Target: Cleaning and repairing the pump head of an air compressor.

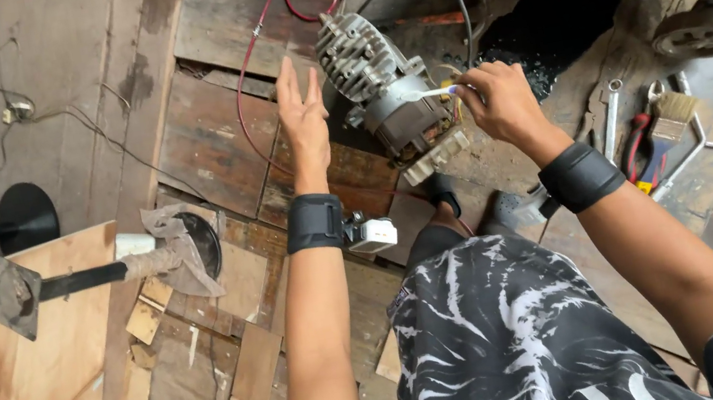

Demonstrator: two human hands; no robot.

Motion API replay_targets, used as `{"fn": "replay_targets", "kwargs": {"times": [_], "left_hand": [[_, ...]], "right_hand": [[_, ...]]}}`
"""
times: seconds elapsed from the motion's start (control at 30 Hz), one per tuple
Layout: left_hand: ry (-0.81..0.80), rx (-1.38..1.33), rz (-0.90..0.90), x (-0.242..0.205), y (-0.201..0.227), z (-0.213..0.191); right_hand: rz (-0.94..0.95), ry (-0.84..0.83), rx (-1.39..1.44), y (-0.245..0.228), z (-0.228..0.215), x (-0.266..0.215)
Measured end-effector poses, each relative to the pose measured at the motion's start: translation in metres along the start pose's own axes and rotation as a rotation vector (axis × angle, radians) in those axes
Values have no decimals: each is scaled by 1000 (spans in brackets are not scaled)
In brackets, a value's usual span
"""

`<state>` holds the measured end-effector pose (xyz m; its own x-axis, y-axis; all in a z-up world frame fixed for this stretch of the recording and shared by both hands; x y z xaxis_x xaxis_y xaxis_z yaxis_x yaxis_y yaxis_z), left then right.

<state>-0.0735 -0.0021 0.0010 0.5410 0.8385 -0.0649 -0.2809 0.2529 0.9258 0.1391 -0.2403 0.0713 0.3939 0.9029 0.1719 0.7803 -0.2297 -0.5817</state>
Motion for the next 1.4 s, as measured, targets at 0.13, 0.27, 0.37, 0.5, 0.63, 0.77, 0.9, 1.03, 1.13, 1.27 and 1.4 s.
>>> {"fn": "replay_targets", "kwargs": {"times": [0.13, 0.27, 0.37, 0.5, 0.63, 0.77, 0.9, 1.03, 1.13, 1.27, 1.4], "left_hand": [[-10, 28, -66, -7, 16, 23], [-7, -131, -123, 10, 0, 22], [-16, -322, -184, 10, 5, 23], [19, -468, -228, 2, 40, 20], [-52, -491, -230, 9, 50, 10], [-80, -438, -228, 21, 23, -16], [-68, -276, -224, 32, -10, -36], [-179, 111, -130, 37, -53, -39], [-262, 463, 103, 45, -36, -20], [-299, 688, 237, 47, -4, -19], [-345, 775, 340, 58, 14, -24]], "right_hand": [[76, -27, 26, 17, -2, -18], [47, -17, 52, 11, -10, -22], [102, -32, 63, 17, -8, -35], [130, 33, 52, 21, -21, -41], [202, 29, 55, 24, -19, -45], [275, 29, 28, 13, -15, -41], [171, 129, -14, -36, -11, -12], [53, 197, -82, -105, 4, 5], [29, 257, -110, -118, 25, 12], [47, 202, -201, -132, 44, 4], [46, 147, -316, -158, 45, 12]]}}
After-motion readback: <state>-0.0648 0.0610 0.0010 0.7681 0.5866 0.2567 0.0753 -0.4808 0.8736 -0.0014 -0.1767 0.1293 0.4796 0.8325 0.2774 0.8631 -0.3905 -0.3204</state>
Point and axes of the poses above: each hand's wrist, its own x-axis towards the middle knuckle, its own z-axis out of the palm, y = z × x, the point moved 7 cm from there along x, towards the middle knuckle, and after that the axes turned 2 degrees about x, right-handed, at the moved point
